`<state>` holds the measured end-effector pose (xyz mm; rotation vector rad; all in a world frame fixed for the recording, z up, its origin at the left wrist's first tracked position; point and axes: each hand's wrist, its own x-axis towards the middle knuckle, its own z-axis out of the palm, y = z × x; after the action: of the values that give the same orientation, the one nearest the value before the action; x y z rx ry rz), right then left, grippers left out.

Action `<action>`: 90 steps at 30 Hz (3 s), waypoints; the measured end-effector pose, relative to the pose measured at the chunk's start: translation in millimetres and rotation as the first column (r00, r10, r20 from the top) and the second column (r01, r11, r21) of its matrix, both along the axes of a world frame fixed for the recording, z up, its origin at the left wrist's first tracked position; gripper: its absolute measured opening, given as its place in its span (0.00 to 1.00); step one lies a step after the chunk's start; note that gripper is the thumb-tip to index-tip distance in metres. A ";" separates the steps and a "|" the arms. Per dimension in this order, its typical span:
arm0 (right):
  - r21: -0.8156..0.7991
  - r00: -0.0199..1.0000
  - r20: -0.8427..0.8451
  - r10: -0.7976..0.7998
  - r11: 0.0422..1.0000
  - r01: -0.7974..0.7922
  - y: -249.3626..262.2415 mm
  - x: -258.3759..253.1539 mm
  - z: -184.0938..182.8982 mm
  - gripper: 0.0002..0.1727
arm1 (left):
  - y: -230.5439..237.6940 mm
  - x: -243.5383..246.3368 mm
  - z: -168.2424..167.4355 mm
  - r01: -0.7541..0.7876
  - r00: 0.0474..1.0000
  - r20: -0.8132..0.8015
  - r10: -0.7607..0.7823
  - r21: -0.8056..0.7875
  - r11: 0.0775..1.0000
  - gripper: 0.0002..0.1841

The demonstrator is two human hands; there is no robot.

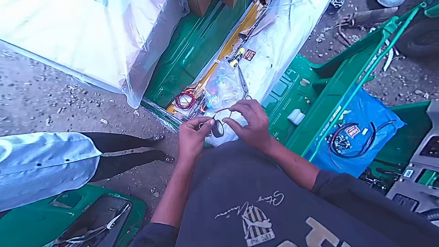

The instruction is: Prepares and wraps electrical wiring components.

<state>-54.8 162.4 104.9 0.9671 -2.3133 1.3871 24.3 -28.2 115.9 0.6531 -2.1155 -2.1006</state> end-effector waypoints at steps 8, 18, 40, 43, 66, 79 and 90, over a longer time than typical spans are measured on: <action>-0.044 0.728 0.654 0.207 0.971 -0.236 -0.9 17.6 -24.5 0.25 | 27.1 -2.2 -20.7 -0.071 0.996 0.076 0.052 0.271 0.960 0.05; -0.122 0.527 0.811 0.255 0.954 -0.273 2.8 10.3 -31.3 0.16 | 11.2 -0.2 -48.3 0.103 0.994 0.047 -0.098 -0.132 0.986 0.05; -0.275 0.335 0.853 0.400 0.890 -0.364 -6.3 -4.2 -52.9 0.22 | -30.2 -7.5 -63.9 0.225 0.918 0.167 -0.360 0.528 0.819 0.04; -0.297 0.317 0.848 0.424 0.877 -0.378 -6.6 -5.4 -54.7 0.23 | -32.8 -8.3 -66.2 0.237 0.907 0.160 -0.389 0.571 0.786 0.03; -0.137 0.573 0.794 0.203 0.978 -0.157 -36.4 9.2 -94.1 0.10 | 11.4 -19.0 -111.7 -0.035 0.970 0.242 -0.026 0.244 0.969 0.06; 0.113 0.627 0.779 -0.027 0.989 -0.098 18.8 -36.4 -89.6 0.13 | -39.8 -29.5 -106.9 -0.100 0.965 0.253 0.069 0.111 0.989 0.11; 0.601 0.792 0.594 -0.138 0.731 -0.323 -37.5 -64.4 -167.1 0.30 | -49.6 -19.6 -90.7 -0.229 0.899 0.433 -0.070 0.598 0.768 0.09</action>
<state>-119.2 124.9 -62.2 0.8969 -3.4756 0.9377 4.7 -77.7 25.3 1.3714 -1.4008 -2.8407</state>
